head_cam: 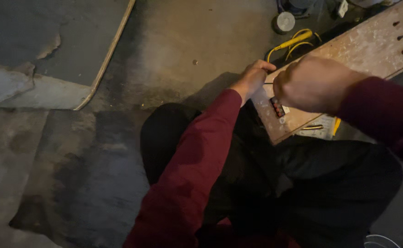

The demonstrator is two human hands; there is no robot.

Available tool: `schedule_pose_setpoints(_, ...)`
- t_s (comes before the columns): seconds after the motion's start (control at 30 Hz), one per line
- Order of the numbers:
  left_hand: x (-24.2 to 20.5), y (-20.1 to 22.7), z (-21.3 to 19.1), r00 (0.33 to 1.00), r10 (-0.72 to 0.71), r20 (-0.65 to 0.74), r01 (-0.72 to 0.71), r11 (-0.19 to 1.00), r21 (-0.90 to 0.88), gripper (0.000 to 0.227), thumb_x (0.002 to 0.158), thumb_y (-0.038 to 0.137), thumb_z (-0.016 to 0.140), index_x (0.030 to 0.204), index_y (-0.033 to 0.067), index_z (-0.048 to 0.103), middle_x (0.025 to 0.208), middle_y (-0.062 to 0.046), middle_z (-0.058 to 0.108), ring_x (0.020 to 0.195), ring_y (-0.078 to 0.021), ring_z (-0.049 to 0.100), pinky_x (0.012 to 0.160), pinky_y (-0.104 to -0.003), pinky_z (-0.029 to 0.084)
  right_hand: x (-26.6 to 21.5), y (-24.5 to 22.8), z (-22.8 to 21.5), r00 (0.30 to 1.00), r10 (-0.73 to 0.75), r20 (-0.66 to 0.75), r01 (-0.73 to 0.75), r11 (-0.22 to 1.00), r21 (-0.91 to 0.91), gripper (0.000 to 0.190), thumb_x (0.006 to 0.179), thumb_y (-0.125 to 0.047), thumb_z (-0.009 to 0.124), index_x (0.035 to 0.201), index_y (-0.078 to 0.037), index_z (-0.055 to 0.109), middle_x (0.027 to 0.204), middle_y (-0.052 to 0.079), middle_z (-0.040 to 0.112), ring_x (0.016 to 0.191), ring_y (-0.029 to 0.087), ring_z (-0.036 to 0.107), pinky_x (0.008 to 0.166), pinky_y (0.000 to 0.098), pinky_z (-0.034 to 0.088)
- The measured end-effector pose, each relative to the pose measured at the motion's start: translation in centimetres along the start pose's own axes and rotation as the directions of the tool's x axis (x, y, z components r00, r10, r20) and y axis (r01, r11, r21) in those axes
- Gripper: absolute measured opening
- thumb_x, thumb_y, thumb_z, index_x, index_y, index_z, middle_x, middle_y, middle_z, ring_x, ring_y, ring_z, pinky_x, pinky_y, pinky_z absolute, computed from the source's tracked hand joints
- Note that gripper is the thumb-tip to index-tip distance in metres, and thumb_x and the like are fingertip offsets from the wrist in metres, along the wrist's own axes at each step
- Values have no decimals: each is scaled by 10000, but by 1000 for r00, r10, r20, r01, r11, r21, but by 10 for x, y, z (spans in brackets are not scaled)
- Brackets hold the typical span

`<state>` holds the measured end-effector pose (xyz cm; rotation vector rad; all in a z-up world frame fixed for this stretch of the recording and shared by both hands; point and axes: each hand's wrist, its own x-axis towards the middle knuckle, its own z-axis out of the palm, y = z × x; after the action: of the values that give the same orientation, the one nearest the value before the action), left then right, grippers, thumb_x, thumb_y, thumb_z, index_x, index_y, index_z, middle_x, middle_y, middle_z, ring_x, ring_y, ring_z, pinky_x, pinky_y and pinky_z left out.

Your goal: The person sits on the floor and uses a screwdriver to tighten screws on a small electronic component mounted on a wooden board. The person repeatedly adjusts the component and secures it to the board.

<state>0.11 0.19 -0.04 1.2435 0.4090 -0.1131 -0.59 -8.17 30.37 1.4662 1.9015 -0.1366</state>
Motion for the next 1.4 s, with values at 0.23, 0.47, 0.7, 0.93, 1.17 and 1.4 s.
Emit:
schedule_pose_setpoints(0.23, 4, -9, 1, 993, 115, 24, -112, 988, -102, 394, 800, -11, 563, 1180, -47, 660, 1119, -158, 702, 1060, -233, 638, 967, -355, 495, 19, -17, -31, 847, 401, 349, -494, 836, 239, 221, 936, -226, 594, 975, -105, 774, 881, 103, 782, 775, 256, 765, 675, 392, 595)
schedule_pose_setpoints(0.47, 40, -50, -3, 989, 139, 52, -123, 964, -237, 390, 814, 8, 465, 1119, 2, 708, 1038, -120, 715, 975, -208, 651, 905, -329, 513, 34, -2, 11, 619, 322, 717, -762, 468, 447, 399, 953, -314, 551, 1107, -16, 768, 1068, 221, 785, 986, 339, 779, 908, 480, 576)
schedule_pose_setpoints(0.7, 45, -46, 1, 993, 117, -27, -118, 991, -61, 430, 764, -14, 456, 1079, 39, 744, 963, -114, 738, 901, -207, 657, 841, -333, 521, 39, 4, 44, 698, 339, 631, -697, 524, 489, 450, 959, -300, 491, 1129, -9, 791, 1190, 245, 744, 1085, 375, 739, 968, 496, 554)
schedule_pose_setpoints(0.93, -1, -4, -2, 998, 56, 2, -55, 993, -101, 386, 844, 56, 429, 1102, 47, 716, 1034, -97, 739, 977, -189, 668, 897, -323, 511, 23, -7, 6, 712, 431, 554, -672, 648, 359, 355, 959, -318, 538, 1185, -154, 757, 1098, 176, 780, 995, 363, 765, 878, 505, 599)
schedule_pose_setpoints(1.17, 1, -6, 0, 999, 37, -2, -37, 990, -137, 383, 889, 64, 401, 1132, 31, 695, 1048, -144, 708, 973, -247, 678, 892, -394, 553, 32, -4, 14, 717, 433, 547, -667, 655, 355, 283, 909, -243, 612, 1075, -120, 806, 1016, 143, 773, 938, 340, 765, 823, 463, 603)
schedule_pose_setpoints(1.4, -2, 9, 5, 986, 152, -67, -143, 983, 117, 396, 958, 93, 383, 1116, 19, 739, 1163, -162, 750, 1090, -223, 685, 1001, -370, 506, 50, 32, 40, 673, 169, 720, -675, 539, 505, 354, 868, -328, 699, 1006, -32, 837, 997, 200, 836, 961, 365, 797, 847, 459, 593)
